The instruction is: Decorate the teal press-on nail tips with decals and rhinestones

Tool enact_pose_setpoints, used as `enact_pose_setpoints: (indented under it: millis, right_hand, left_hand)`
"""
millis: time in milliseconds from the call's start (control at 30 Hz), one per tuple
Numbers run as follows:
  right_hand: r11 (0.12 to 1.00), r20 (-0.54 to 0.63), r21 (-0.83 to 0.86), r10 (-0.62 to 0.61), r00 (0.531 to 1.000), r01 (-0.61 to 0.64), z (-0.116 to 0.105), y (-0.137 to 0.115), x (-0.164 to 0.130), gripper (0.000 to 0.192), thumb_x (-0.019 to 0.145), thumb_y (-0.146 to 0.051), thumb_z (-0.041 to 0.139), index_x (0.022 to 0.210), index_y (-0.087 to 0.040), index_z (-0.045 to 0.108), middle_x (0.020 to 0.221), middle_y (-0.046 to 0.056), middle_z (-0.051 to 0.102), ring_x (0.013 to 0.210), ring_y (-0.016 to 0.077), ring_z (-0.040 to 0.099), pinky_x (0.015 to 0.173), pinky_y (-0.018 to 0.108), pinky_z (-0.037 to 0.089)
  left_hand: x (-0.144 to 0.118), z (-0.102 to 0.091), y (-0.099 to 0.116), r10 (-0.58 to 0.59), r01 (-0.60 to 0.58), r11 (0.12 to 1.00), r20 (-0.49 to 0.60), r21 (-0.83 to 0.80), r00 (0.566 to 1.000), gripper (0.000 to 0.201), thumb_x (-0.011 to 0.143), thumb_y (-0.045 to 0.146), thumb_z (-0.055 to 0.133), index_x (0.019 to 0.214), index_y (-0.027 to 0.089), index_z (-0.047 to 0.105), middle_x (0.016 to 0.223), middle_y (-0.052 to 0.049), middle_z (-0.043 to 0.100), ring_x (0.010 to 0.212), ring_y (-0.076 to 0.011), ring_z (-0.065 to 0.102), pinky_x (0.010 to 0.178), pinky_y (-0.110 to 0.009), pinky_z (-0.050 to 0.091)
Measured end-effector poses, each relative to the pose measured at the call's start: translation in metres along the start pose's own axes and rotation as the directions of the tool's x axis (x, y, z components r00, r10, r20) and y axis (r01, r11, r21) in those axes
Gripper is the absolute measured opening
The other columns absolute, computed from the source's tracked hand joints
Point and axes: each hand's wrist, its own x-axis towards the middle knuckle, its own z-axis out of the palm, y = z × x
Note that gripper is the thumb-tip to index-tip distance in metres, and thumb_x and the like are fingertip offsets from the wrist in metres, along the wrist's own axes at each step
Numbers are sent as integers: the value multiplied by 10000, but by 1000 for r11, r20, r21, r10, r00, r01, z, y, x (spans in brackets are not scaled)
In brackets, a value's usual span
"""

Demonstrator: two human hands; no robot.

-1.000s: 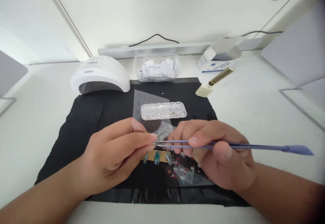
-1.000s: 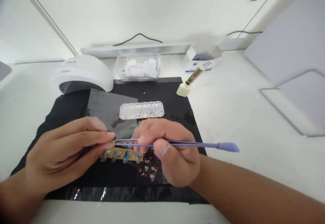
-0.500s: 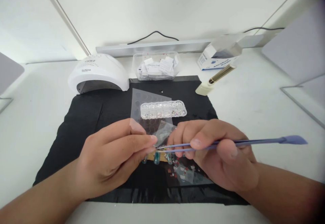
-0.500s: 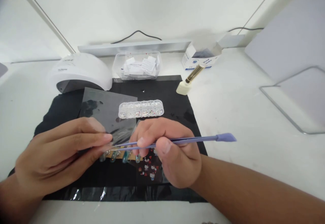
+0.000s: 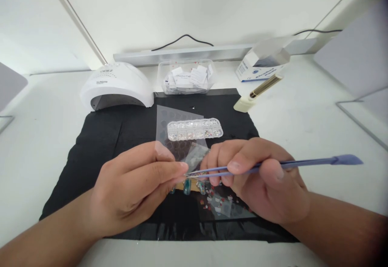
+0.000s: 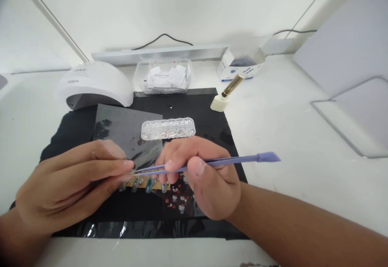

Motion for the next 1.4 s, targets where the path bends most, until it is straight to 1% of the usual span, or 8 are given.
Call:
enact_pose_setpoints:
  millis: [200, 433, 667, 1067, 1167, 1300, 1333, 1400]
  right_hand:
    - [999, -11, 0, 42, 999, -42, 0, -2, 0, 290, 968, -367, 451, 968, -236, 710, 623, 19, 536, 634, 181, 585, 578, 359, 520]
    - [999, -18, -41, -5, 1000, 5, 1, -2, 0, 280, 963, -353, 466, 985, -235, 719, 633, 28, 558, 630, 182, 594, 567, 360, 522]
    - [994, -65, -103, -49, 997, 42, 2, 1, -2, 264, 952, -314, 489, 993, -223, 733, 644, 36, 588, 595, 177, 596, 540, 356, 524]
    - [992, -160, -123, 14, 987, -34, 0, 1, -4, 237, 946, -316, 509, 966, -245, 734, 660, 27, 657, 620, 172, 603, 565, 344, 489]
    - [991, -180, -130, 6, 984, -29, -1, 1, -3, 224, 939, -319, 524, 937, -241, 734, 639, 19, 655, 597, 166, 600, 558, 339, 477]
    - [989, -194, -148, -8, 981, -22, -2, 4, -1, 203, 932, -316, 536, 914, -249, 728, 624, 15, 647, 580, 164, 593, 549, 335, 465]
    - [988, -200, -154, -18, 980, -13, -2, 4, 0, 199, 931, -308, 538, 909, -249, 727, 618, 13, 642, 575, 161, 587, 545, 331, 456]
    - [986, -201, -164, -54, 978, 21, -1, 3, 2, 182, 923, -301, 552, 902, -250, 726, 608, 5, 634, 553, 151, 572, 526, 319, 437]
  left_hand:
    - [0, -1, 2, -22, 22, 1000, 8, 0, 1000, 190, 846, 13, 597, 1014, 82, 653, 834, -82, 617, 731, -106, 603, 604, -190, 537]
    - [1, 1, 0, -22, 22, 1000, -9, -18, 1000, 168, 837, 16, 619, 989, 70, 663, 813, -74, 621, 717, -94, 605, 599, -170, 521]
    - [0, 4, 2, -155, 149, 981, -45, -124, 987, 144, 831, 72, 662, 970, 107, 680, 772, -29, 615, 643, -63, 588, 518, -140, 476]
    - [-2, 7, -9, -337, 316, 919, -56, -236, 940, 232, 778, 146, 728, 1000, 206, 700, 823, -1, 654, 723, -92, 633, 619, -175, 534]
    - [1, 6, -20, -459, 440, 866, -27, -236, 888, 181, 759, 210, 741, 937, 190, 716, 819, -14, 676, 709, -110, 641, 626, -204, 539]
    - [4, 3, -39, -688, 712, 653, 190, -258, 700, 306, 735, 347, 747, 979, 171, 686, 857, -34, 690, 770, -159, 667, 688, -268, 544]
    - [4, 2, -43, -699, 732, 631, 222, -256, 680, 332, 733, 361, 742, 998, 174, 670, 873, -31, 681, 777, -158, 660, 691, -271, 538]
    - [4, 0, -49, -696, 737, 640, 240, -217, 676, 381, 747, 377, 723, 1064, 190, 626, 879, -14, 649, 748, -139, 627, 664, -259, 514]
